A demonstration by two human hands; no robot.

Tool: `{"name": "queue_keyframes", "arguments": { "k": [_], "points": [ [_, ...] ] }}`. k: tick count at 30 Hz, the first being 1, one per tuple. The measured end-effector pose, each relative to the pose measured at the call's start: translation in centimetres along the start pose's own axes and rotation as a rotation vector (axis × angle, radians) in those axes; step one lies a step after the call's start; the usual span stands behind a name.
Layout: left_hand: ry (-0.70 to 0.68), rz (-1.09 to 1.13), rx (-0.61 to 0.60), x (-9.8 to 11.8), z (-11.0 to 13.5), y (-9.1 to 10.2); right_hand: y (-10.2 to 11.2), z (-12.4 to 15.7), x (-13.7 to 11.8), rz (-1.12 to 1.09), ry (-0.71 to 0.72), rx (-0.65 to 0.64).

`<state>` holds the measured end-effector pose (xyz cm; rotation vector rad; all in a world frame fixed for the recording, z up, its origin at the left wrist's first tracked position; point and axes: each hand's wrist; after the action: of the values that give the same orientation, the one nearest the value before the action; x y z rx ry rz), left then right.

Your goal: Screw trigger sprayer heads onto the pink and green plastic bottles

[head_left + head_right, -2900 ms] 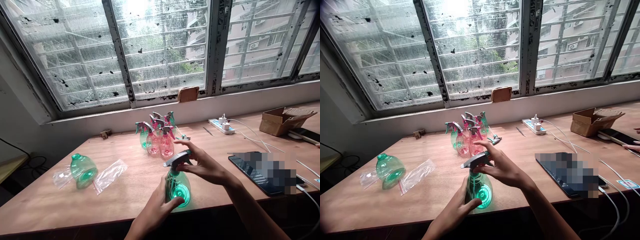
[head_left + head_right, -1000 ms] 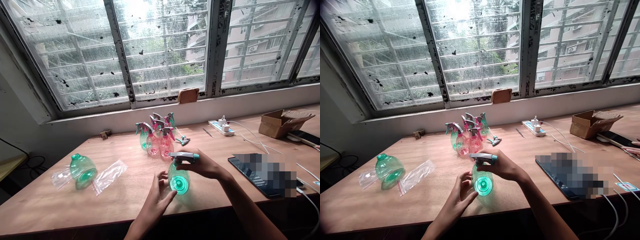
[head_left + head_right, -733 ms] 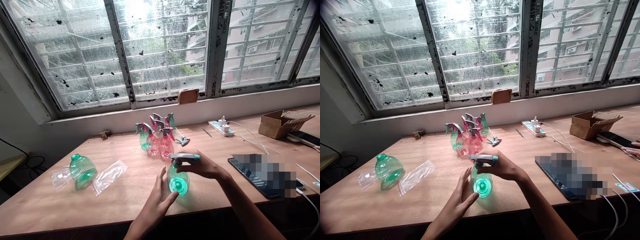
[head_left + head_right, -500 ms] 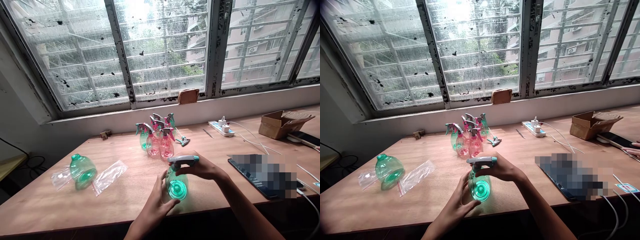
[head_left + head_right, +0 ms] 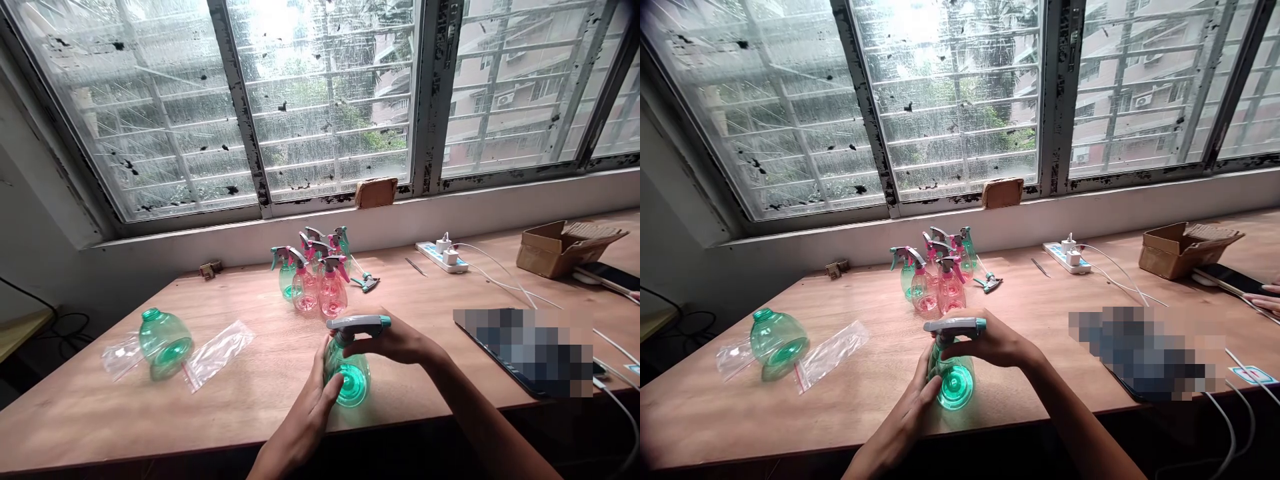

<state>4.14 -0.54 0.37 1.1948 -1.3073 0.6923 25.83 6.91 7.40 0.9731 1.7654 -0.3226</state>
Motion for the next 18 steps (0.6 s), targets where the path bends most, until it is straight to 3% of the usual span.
{"name": "queue_keyframes", "arguments": {
  "k": [9,13,18],
  "points": [
    [0.05,0.075,0.08,-0.2,-0.5,-0.3,0.0,0.4,0.0,-0.001,-0.009,0.005],
    [-0.057,-0.096,-0.003,0.1,0.0,-0.3,0.4,0.5,-0.1,0.055,0.021,0.015],
    [-0.107,-0.181,-0.098,-1.9,0.2,-0.2,1.9,1.5,-1.3,0.11,-0.003,-0.038]
  ]
}}
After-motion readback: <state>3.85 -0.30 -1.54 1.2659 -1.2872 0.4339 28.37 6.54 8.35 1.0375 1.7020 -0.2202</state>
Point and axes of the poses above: each hand's wrist, its own z-axis away from the middle knuckle, its own y-axis out of the back of the hand, x = y × z, and after that the axes turned 2 degrees about y, right-handed
